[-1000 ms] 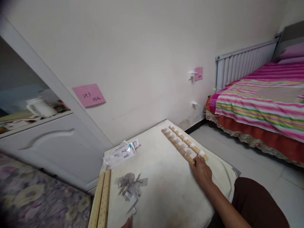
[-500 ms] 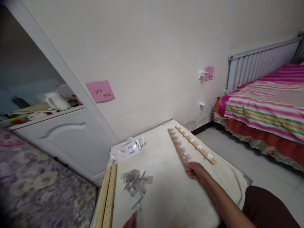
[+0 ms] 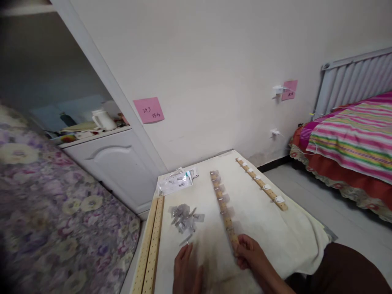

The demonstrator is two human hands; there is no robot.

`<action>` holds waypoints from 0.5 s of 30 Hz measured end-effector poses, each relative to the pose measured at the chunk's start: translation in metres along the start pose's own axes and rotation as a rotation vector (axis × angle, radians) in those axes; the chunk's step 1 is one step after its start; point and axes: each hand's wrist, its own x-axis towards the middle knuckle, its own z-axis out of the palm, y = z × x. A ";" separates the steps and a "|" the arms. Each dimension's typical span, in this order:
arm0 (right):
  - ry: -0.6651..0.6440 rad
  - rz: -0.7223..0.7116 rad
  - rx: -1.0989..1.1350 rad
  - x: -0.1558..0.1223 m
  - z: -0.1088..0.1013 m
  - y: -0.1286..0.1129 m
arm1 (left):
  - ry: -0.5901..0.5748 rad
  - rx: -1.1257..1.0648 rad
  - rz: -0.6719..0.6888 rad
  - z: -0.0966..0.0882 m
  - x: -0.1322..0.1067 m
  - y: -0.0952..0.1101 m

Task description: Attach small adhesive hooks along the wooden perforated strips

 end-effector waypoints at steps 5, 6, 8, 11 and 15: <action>-0.179 0.031 -0.011 -0.025 0.029 0.026 | -0.123 -0.050 0.036 0.008 0.003 0.059; -0.203 0.037 -0.029 -0.028 0.033 0.029 | -0.175 -0.055 0.007 0.009 0.003 0.066; -0.217 0.015 -0.093 -0.032 0.038 0.032 | -0.233 -0.058 -0.061 0.010 0.005 0.072; -0.219 -0.078 -0.191 -0.036 0.040 0.035 | -0.264 -0.067 -0.095 0.012 0.005 0.067; -0.285 -0.082 -0.213 -0.038 0.042 0.037 | -0.290 -0.072 -0.088 0.015 0.004 0.054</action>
